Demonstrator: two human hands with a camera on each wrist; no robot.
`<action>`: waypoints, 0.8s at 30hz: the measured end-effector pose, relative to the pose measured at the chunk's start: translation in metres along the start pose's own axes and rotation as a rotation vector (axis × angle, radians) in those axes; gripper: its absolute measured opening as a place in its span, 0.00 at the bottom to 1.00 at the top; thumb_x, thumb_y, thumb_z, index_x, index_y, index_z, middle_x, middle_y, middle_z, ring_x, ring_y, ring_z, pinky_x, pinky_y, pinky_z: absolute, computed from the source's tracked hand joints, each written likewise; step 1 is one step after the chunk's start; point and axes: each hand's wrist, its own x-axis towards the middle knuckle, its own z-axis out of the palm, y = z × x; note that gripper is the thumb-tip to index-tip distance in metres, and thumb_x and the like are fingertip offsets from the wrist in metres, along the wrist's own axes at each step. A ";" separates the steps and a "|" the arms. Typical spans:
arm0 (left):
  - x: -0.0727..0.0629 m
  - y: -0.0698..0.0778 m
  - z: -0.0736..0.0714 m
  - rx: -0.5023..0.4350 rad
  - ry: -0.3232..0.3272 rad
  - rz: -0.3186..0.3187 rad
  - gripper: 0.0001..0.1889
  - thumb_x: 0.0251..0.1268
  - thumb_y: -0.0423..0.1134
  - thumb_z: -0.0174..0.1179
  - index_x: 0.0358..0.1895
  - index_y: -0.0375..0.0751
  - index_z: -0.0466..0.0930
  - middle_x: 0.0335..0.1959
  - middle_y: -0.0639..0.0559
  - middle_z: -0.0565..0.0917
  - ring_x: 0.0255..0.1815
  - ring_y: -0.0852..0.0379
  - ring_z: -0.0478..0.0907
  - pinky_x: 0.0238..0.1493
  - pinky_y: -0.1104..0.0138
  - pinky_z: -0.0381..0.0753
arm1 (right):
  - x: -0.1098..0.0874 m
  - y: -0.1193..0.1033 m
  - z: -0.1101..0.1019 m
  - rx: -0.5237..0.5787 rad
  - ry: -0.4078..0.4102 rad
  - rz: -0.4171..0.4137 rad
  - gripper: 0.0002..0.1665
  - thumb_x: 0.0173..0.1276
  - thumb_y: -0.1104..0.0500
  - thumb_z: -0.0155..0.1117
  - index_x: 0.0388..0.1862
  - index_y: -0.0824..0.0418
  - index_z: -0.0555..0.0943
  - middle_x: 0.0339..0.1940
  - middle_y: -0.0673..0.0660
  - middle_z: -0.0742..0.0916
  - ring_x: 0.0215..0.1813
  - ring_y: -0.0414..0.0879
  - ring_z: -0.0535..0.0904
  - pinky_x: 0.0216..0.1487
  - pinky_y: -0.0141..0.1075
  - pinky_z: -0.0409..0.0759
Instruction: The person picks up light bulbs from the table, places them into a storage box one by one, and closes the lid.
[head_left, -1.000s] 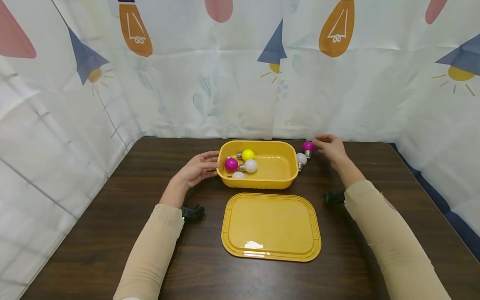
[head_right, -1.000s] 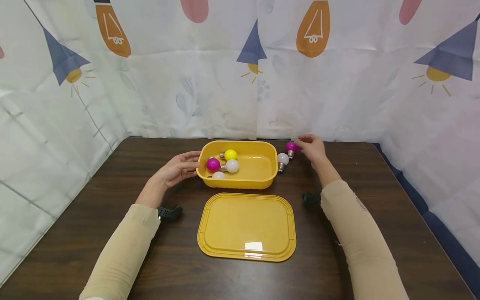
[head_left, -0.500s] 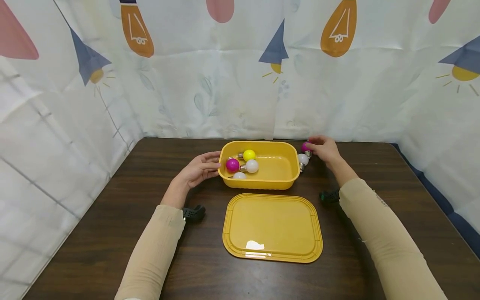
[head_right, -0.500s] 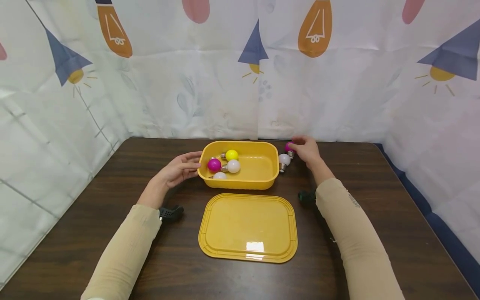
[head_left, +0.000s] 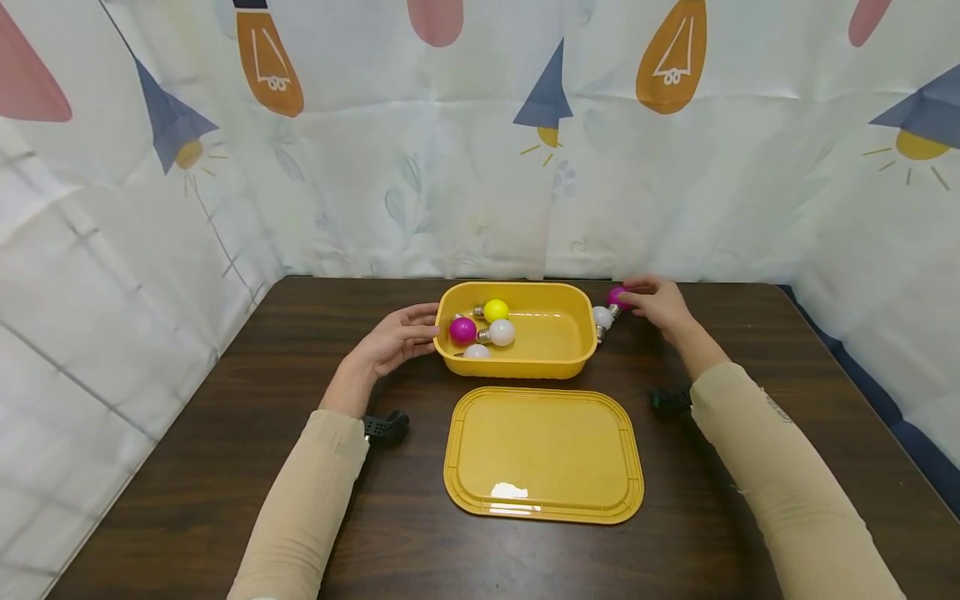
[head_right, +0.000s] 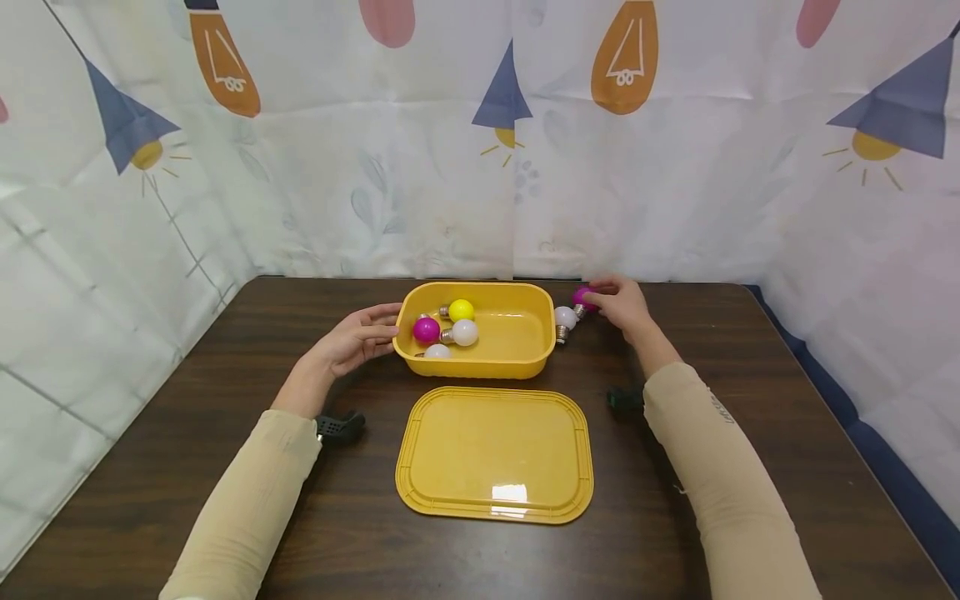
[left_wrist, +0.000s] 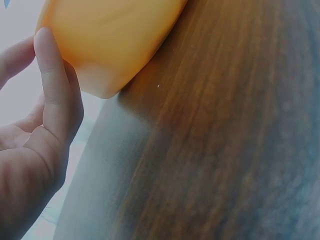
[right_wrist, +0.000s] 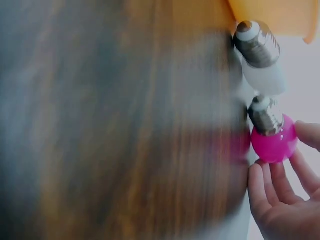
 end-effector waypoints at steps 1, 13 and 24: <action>0.000 0.000 0.000 -0.002 -0.001 -0.001 0.31 0.79 0.30 0.55 0.80 0.36 0.57 0.71 0.33 0.69 0.47 0.52 0.84 0.48 0.67 0.86 | -0.001 0.000 -0.001 -0.005 -0.008 0.004 0.32 0.77 0.53 0.65 0.71 0.71 0.71 0.70 0.70 0.75 0.61 0.55 0.76 0.65 0.45 0.78; -0.001 0.001 0.001 0.001 -0.001 0.001 0.31 0.78 0.30 0.56 0.79 0.35 0.57 0.72 0.33 0.69 0.48 0.52 0.84 0.48 0.67 0.85 | -0.007 -0.001 -0.011 -0.018 -0.167 -0.025 0.32 0.81 0.58 0.55 0.77 0.70 0.63 0.76 0.71 0.67 0.69 0.60 0.69 0.71 0.53 0.71; -0.002 0.002 0.001 0.001 -0.003 0.004 0.31 0.78 0.30 0.57 0.79 0.35 0.58 0.70 0.32 0.70 0.47 0.52 0.85 0.49 0.67 0.86 | -0.005 0.003 -0.016 -0.144 -0.216 -0.078 0.30 0.78 0.62 0.60 0.74 0.71 0.68 0.72 0.71 0.71 0.64 0.60 0.71 0.61 0.38 0.78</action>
